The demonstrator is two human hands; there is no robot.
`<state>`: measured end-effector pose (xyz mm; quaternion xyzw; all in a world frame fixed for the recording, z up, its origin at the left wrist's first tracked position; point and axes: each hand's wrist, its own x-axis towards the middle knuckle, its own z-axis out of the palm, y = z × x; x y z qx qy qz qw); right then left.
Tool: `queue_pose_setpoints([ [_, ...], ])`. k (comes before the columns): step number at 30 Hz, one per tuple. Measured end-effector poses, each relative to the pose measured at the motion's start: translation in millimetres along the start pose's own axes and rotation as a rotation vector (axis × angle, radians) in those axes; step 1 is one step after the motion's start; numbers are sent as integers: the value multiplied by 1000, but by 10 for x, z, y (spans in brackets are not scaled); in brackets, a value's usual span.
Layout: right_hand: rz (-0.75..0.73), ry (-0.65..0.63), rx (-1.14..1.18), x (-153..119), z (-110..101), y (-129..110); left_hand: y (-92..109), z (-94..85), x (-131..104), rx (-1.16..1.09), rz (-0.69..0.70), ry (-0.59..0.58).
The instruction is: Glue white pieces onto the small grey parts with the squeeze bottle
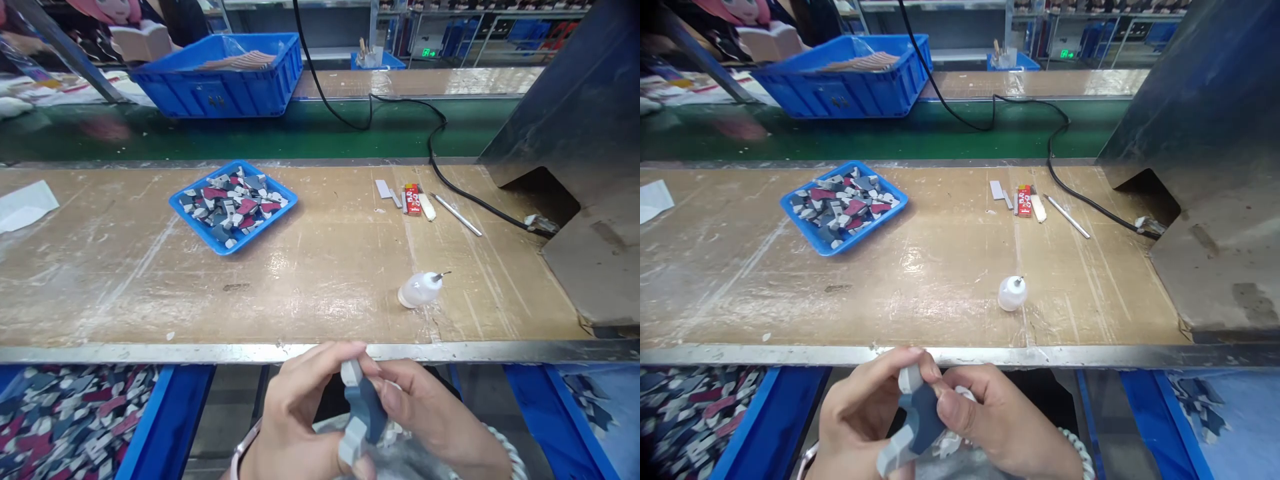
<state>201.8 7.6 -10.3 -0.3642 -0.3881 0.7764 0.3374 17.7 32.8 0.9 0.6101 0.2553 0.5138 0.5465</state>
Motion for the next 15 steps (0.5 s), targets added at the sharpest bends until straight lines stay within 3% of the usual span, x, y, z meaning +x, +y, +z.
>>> queue_pose_setpoints([
  [3,0,-111,310,77,136,136,-27,38,17,-436,-303,46],
  [5,-20,-94,367,81,214,161,-34,70,34,-692,-415,66],
  [10,-112,194,44,-37,318,54,-13,144,25,-999,-573,217],
  [15,-194,273,-226,-65,355,32,1,182,-22,-1015,-601,282],
])
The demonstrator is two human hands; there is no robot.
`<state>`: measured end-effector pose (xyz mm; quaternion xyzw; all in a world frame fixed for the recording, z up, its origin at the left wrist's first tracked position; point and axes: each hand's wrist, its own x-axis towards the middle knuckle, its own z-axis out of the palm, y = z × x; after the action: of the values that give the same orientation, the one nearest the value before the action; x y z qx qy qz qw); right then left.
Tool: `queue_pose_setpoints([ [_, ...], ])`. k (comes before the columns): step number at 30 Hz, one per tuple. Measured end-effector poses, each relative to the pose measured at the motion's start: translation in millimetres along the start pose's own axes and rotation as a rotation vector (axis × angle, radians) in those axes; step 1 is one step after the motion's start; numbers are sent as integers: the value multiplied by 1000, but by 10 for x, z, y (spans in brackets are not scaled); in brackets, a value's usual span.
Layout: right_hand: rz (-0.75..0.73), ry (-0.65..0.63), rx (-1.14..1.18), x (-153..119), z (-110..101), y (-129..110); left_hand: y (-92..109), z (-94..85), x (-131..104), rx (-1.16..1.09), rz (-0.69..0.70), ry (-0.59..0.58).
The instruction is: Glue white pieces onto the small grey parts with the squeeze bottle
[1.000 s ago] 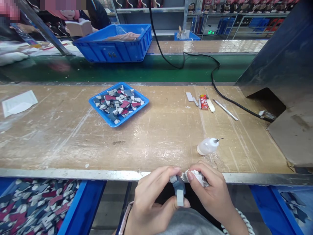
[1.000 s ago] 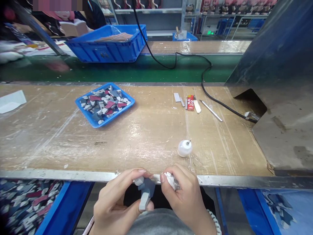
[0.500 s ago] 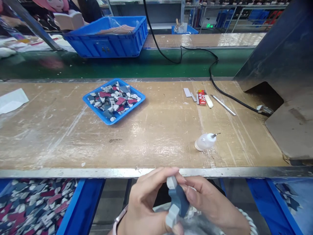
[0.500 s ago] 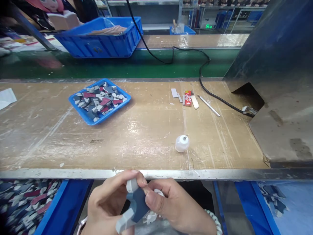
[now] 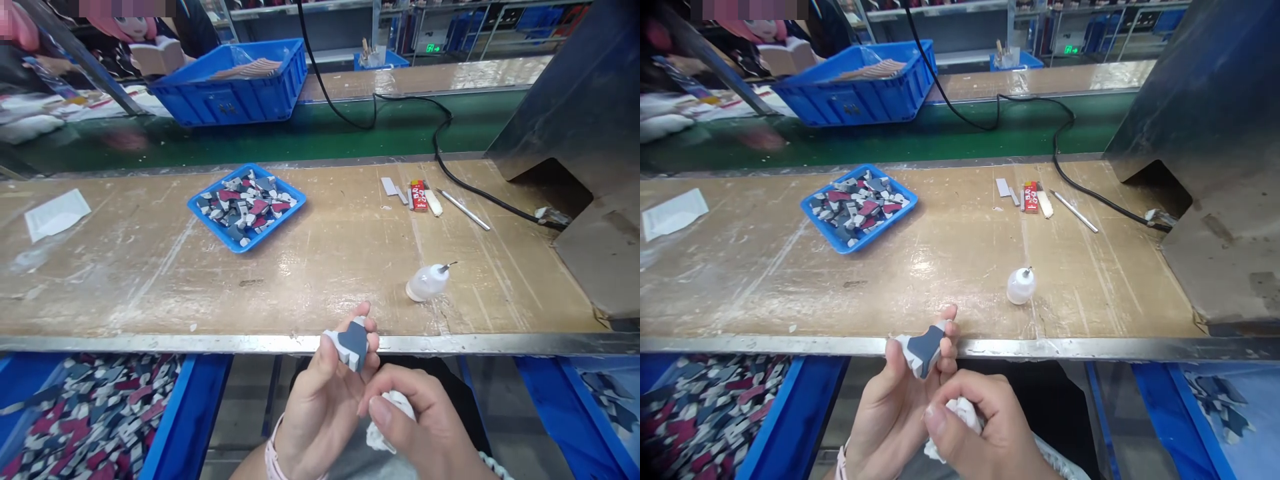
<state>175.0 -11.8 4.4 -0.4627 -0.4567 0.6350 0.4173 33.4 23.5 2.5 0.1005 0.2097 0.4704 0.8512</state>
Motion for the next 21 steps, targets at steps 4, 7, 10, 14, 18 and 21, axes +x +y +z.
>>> queue_pose_setpoints([
  [4,-60,40,-73,21,16,32,-12,-28,19,182,132,-25],
  [7,-79,-39,39,42,-18,48,14,-56,34,386,287,-181],
  [10,12,-244,288,65,-46,73,61,-80,6,600,393,-282],
  [14,92,-364,483,81,-5,130,105,-117,-68,898,530,-320],
  [18,104,-351,502,40,2,171,113,-143,-97,1037,558,-329],
  [21,61,-300,390,-1,-59,189,108,-130,-80,1103,577,-357],
])
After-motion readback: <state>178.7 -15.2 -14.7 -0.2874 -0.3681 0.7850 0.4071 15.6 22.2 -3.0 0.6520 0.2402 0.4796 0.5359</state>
